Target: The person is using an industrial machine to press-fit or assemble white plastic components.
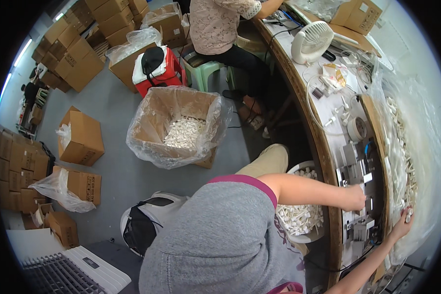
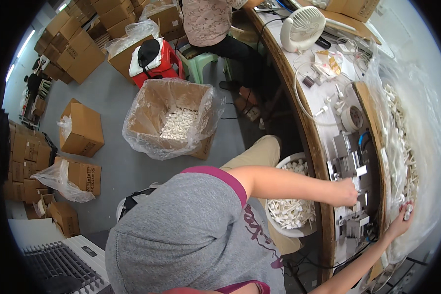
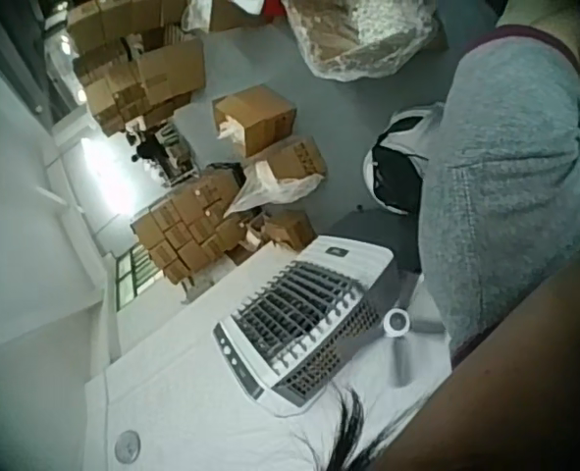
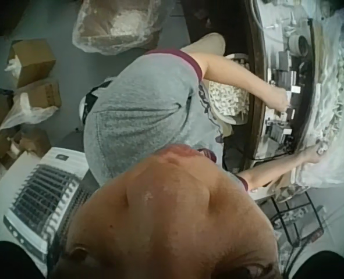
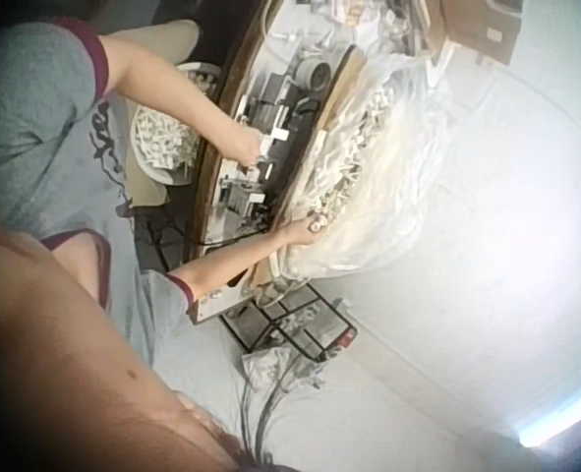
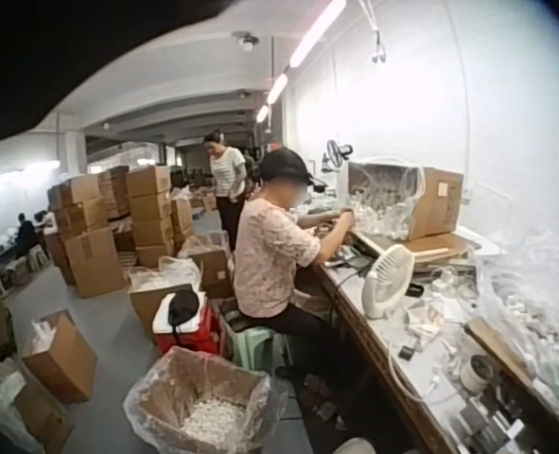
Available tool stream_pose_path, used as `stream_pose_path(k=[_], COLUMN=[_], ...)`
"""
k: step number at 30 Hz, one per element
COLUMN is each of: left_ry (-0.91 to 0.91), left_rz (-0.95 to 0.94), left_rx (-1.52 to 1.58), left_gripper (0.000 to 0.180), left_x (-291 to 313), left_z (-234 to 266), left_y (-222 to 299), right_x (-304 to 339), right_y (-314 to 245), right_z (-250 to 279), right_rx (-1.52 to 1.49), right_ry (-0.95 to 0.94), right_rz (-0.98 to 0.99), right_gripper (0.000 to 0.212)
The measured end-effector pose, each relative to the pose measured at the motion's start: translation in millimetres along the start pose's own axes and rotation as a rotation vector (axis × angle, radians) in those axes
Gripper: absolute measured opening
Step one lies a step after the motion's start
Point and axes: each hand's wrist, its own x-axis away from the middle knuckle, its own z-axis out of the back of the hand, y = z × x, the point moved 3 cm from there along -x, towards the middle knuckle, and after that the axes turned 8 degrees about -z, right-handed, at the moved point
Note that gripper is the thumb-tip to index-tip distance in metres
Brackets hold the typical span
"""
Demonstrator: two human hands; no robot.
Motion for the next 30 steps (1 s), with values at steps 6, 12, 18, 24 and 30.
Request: stream_pose_path(k=[6, 12, 18, 24, 30], left_ry=[0.171, 0.203, -0.055, -0.088, -0.077], left_rz=[-0.035, -0.084, -0.166, -0.185, -0.177], left_rx=[0.085, 0.027, 0.056, 0.043, 0.052], left_gripper=[0.004, 0.004, 0.014, 0.017, 0.017], left_x=[-6, -13, -19, -25, -27], left_z=[-11, -23, -5, -9, -14], left_y=[4, 17, 15, 14, 12], right_x=[19, 29, 16, 34, 44], right_y=[-15, -69, -127, -146, -147], right_z=[6, -2, -29, -40, -29], right_rx=[0.139, 0.385, 0.408, 0.384, 0.483], right_ry=[0.066, 0.196, 0.441, 0.458, 0.526], right_rz=[-0.14, -0.021, 0.429, 0.326, 0.363], right_gripper=[0.032, 0.03, 0.027, 0.027, 0.031])
